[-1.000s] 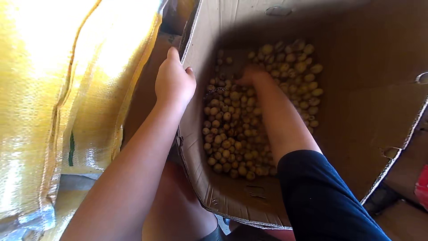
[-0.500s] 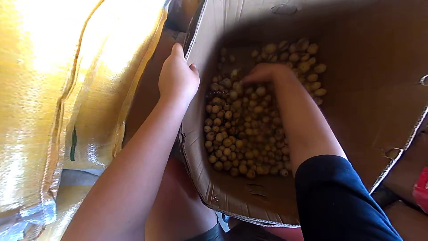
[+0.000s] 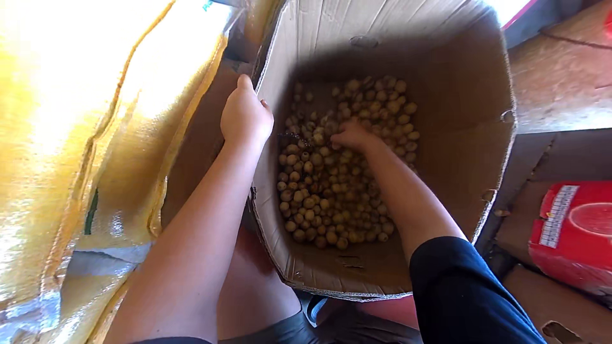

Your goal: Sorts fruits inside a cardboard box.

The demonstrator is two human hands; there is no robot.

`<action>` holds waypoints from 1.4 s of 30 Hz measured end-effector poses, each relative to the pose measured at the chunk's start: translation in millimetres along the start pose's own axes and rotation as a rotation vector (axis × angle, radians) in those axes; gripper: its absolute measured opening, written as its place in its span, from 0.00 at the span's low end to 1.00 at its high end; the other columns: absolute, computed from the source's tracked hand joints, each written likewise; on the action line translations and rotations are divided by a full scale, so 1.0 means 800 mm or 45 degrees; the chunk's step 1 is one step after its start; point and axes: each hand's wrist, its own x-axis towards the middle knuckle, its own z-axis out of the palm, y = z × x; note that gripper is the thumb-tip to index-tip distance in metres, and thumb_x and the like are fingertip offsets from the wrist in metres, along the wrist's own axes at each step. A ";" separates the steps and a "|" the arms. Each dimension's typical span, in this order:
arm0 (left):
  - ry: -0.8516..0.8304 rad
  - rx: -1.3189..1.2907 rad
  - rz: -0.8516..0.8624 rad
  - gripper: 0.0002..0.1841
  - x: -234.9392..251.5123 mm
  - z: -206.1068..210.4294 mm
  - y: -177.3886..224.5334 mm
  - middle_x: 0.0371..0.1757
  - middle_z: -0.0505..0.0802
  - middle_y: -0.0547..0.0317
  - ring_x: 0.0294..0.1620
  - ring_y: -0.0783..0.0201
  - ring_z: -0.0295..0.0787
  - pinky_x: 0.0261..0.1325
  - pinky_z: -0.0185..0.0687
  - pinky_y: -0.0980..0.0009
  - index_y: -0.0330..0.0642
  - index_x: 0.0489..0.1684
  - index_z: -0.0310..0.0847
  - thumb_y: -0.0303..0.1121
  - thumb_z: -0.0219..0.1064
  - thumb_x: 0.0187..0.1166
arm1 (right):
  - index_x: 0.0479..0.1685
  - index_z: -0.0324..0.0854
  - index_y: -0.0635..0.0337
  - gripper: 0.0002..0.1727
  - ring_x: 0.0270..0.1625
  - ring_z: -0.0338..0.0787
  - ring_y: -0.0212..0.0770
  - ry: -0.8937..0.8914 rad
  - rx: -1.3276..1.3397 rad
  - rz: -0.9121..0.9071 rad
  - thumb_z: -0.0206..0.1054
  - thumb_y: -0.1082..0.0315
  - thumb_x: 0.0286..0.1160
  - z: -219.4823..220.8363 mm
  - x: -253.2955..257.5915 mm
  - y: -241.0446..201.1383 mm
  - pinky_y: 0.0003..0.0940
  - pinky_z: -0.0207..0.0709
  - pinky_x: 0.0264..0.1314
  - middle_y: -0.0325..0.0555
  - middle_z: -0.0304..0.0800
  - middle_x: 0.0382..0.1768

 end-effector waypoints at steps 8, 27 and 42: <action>-0.024 -0.021 0.004 0.23 0.000 -0.002 0.000 0.65 0.88 0.35 0.69 0.40 0.87 0.65 0.82 0.40 0.39 0.79 0.65 0.31 0.61 0.86 | 0.60 0.88 0.62 0.19 0.81 0.73 0.63 0.251 -0.531 0.043 0.67 0.58 0.79 0.051 -0.025 -0.015 0.74 0.46 0.87 0.59 0.83 0.71; -0.043 -0.035 0.019 0.24 0.000 -0.003 -0.001 0.65 0.88 0.37 0.69 0.41 0.87 0.64 0.83 0.41 0.40 0.80 0.65 0.30 0.62 0.85 | 0.54 0.92 0.59 0.19 0.86 0.67 0.60 0.579 -0.486 0.150 0.72 0.54 0.75 0.052 0.018 -0.016 0.72 0.45 0.88 0.54 0.81 0.75; 0.075 0.065 0.244 0.32 0.008 0.013 -0.027 0.65 0.81 0.11 0.68 0.14 0.78 0.61 0.70 0.17 0.25 0.78 0.64 0.38 0.68 0.80 | 0.52 0.85 0.66 0.10 0.47 0.89 0.32 1.155 1.088 -0.157 0.68 0.71 0.78 -0.134 -0.363 0.101 0.30 0.85 0.53 0.43 0.89 0.44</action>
